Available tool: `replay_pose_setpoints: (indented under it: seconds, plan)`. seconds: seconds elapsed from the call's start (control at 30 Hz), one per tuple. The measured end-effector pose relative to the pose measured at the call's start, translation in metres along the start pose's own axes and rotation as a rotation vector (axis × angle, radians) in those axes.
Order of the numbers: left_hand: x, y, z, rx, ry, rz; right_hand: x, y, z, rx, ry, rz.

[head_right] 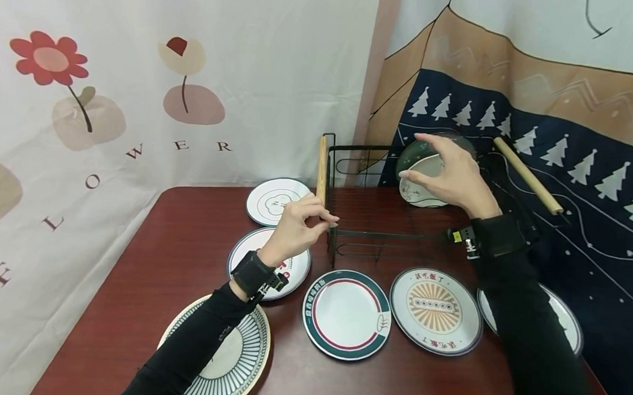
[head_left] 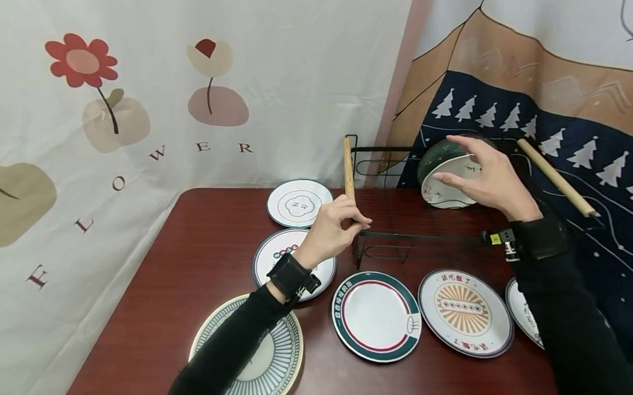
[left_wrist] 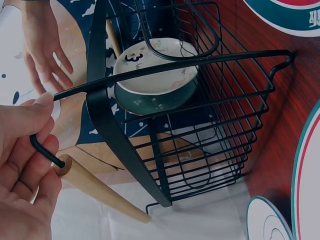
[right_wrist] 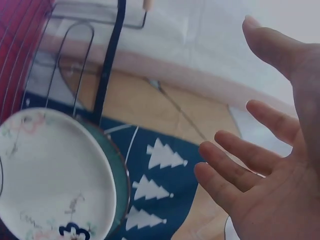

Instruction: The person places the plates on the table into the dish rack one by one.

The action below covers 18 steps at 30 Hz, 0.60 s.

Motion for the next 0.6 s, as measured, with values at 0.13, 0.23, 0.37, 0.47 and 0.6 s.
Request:
replay_pose_setpoints:
  seconds: [0.13,0.23,0.37,0.47,0.6]
  plan:
    - [0.000,0.001,0.000,-0.002,-0.006,-0.008,-0.010,0.011,0.009,0.024,-0.015,0.019]
    - [0.001,0.002,-0.001,-0.005,-0.006,-0.013,-0.017,0.021,0.014,0.038,-0.014,0.031]
    - [-0.001,0.003,-0.002,-0.001,-0.009,-0.019,-0.027,0.037,0.019,0.056,-0.036,0.047]
    - [-0.002,0.002,-0.002,0.008,-0.010,-0.019,-0.036,0.050,0.022,0.065,-0.050,0.071]
    - [-0.002,0.001,-0.002,0.017,-0.012,-0.021,-0.048,0.067,0.022,0.072,-0.069,0.097]
Point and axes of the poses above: each hand's wrist, its own x-axis towards the middle knuckle, its own y-axis out of the palm, z = x × y, the point moved 4 cm from there along x, towards the middle knuckle, and after that the axes turned 14 degrees about x, right-handed, at the moved point
